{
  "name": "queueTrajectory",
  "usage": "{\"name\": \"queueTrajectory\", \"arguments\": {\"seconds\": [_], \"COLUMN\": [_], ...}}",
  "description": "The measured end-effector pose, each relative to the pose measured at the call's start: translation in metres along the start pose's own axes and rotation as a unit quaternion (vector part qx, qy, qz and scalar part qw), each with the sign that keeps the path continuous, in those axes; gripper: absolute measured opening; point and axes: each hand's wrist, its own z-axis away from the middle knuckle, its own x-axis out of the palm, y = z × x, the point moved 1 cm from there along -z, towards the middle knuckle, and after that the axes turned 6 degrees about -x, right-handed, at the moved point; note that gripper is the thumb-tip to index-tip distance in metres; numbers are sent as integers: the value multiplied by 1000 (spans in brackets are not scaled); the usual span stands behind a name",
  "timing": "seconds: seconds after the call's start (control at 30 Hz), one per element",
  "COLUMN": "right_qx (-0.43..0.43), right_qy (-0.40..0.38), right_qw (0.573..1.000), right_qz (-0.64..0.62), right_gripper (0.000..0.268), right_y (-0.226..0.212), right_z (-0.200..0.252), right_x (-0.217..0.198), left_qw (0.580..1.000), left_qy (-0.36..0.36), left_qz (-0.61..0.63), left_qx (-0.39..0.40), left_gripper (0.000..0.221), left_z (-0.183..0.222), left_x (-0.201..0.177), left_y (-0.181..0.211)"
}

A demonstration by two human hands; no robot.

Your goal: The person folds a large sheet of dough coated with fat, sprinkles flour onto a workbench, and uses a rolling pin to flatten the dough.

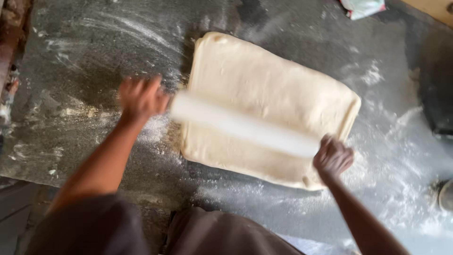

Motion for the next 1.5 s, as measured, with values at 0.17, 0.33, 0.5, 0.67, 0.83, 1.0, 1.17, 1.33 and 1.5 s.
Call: {"name": "queueTrajectory", "arguments": {"seconds": [0.17,0.33,0.5,0.67,0.83,1.0,1.17,1.33,1.5], "right_qx": [-100,-97,-3,-84,-44,-82,36,44,79], "right_qy": [79,-87,-98,22,12,162,-13,-45,-133], "right_qw": [982,964,962,980,966,972,976,974,973], "right_qz": [-142,-233,-254,-181,-254,-151,-216,-220,-169], "right_gripper": [48,45,57,51,56,57,49,53,58], "right_y": [-43,-35,41,86,93,125,113,110,115], "right_z": [50,-47,-56,63,25,-102,-171,-60,71], "right_x": [-58,-58,-51,-69,-35,48,25,5,-17], "left_qw": [986,854,871,873,866,891,940,937,896], "left_qy": [-135,-462,-403,-321,-307,-233,-125,-179,-303], "left_qz": [82,33,15,-57,-133,28,-122,-84,-22], "left_qx": [-48,-235,-281,-363,-372,-388,-293,-289,-324], "left_gripper": [39,68,80,74,74,65,64,66,72], "left_z": [74,-34,-61,7,-12,-125,-198,-111,-21], "left_x": [-101,-55,-70,-93,-59,67,85,6,-74], "left_y": [-1,-1,68,159,158,144,159,176,188]}}
